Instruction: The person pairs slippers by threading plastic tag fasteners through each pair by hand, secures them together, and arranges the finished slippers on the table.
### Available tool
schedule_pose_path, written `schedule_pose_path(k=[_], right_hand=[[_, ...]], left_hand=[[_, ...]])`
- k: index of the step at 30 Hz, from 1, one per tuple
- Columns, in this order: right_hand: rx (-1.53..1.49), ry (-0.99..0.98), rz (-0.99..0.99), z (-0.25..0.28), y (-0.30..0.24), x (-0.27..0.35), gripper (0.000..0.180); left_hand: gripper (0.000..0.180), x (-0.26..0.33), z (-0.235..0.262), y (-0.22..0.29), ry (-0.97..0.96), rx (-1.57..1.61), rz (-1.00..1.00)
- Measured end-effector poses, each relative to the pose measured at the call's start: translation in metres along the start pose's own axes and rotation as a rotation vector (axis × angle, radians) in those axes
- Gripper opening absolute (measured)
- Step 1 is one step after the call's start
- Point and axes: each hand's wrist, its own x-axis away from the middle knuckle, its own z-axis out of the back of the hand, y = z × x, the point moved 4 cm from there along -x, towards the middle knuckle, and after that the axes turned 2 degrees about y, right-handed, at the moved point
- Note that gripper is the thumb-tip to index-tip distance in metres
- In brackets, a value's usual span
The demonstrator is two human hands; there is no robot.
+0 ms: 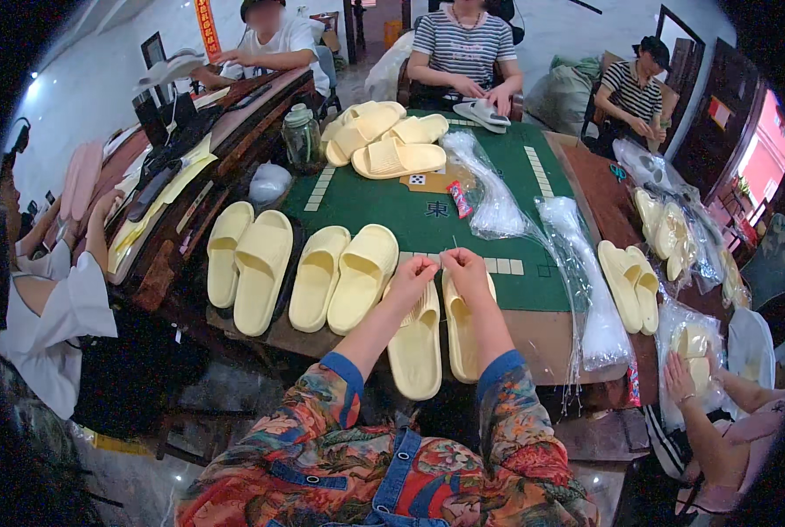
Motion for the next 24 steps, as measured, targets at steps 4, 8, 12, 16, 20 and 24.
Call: schedule_pose_path(k=[4, 8, 12, 16, 20, 24], right_hand=[[-0.066, 0.006, -0.003, 0.001, -0.002, -0.002, 0.009], [0.085, -0.142, 0.108, -0.002, -0.005, -0.004, 0.012], [0.044, 0.045, 0.033, -0.002, -0.005, -0.004, 0.012], [-0.034, 0.017, 0.08, 0.002, -0.004, -0.002, 0.013], [0.187, -0.075, 0.117, -0.002, -0.007, 0.001, 0.014], [0.011, -0.042, 0.075, -0.002, 0.002, -0.001, 0.015]], left_hand=[[0.004, -0.002, 0.002, -0.006, 0.016, 0.071, 0.009], [0.004, -0.003, 0.001, -0.006, 0.024, 0.011, 0.053], [0.005, -0.004, 0.002, 0.002, 0.008, 0.066, -0.008], [0.007, -0.002, 0.003, 0.0, 0.008, 0.077, -0.025], [0.007, -0.001, 0.003, -0.002, 0.037, 0.075, 0.033], [0.01, 0.0, 0.002, 0.001, 0.03, 0.034, -0.021]])
